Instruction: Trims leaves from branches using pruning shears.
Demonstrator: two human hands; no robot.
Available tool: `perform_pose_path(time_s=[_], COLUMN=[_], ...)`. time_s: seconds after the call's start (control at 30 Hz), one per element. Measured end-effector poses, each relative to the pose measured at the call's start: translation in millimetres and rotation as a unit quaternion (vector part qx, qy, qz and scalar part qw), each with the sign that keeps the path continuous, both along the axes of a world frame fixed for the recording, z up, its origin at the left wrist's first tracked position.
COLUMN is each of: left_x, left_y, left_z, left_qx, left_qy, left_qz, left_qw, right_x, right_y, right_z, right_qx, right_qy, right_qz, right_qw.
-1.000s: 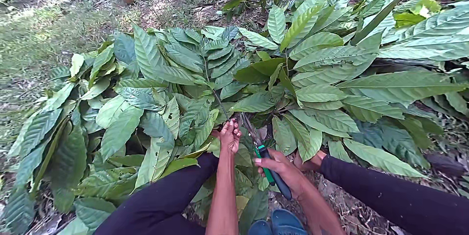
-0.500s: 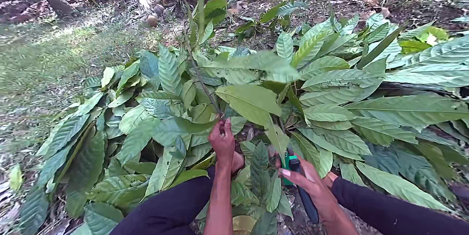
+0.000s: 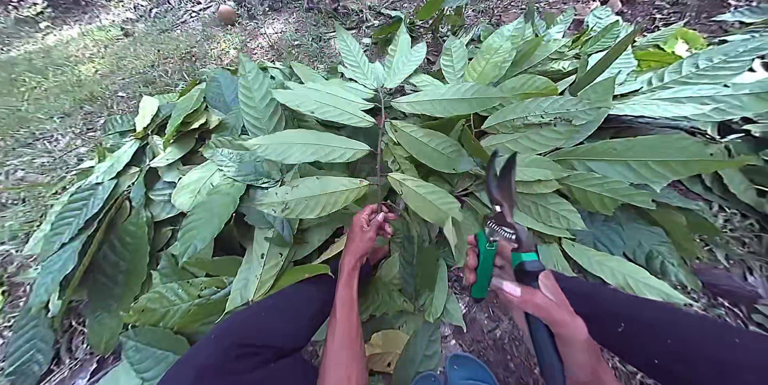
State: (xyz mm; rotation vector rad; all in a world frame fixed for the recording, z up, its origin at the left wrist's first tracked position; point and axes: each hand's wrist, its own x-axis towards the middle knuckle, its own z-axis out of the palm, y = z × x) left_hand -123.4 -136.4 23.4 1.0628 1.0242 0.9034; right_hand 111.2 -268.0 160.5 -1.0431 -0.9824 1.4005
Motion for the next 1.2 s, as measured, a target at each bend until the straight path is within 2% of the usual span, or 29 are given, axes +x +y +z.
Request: perform_pose_path(time_s=[0.07,0.2,0.3,0.4,0.6,0.8,0.93,1.2], left_x=[6.0,6.8,14.6,24.7,36.3,30.9,19.2,-0.7], left_y=[-1.2,-5.5,-12.9,-14.7,-19.9,-25.2,-23.9,-23.2], left_z=[-1.7,-8.5,-2.1,-1.0,10.2,42.5,63.6,93.2], left_qx=[-0.008,-0.026,-0.050,-0.044,0.035,0.170,0.244,0.284], left_qy=[0.028,0.068,0.101,0.135,0.215,0.299,0.308,0.289], left_qz=[-0.032,-0.120,-0.111,-0.089,-0.042,0.011,0.042,0.074], left_qw=[0.999,0.990,0.987,0.986,0.975,0.939,0.919,0.911], right_x=[-13.0,-45.4,-53.4,-56.9,-59.3,-63.7,-67.4,-82.3], right_y=[-4.9,-8.9,-9.1,-5.8,3.7,17.6,23.0,24.3], right_z=[-0.9,-44.7,-76.3,-87.5,-84.6,-66.7,-55.2,-44.8], right_qx=[-0.041,-0.257,-0.330,-0.354,-0.349,-0.261,-0.201,-0.116], right_qy=[-0.028,-0.081,-0.141,-0.146,-0.144,-0.184,-0.193,-0.156], right_qz=[0.055,0.057,0.077,0.080,0.062,0.072,0.080,0.035], right_qw=[0.997,0.961,0.930,0.920,0.924,0.945,0.957,0.980])
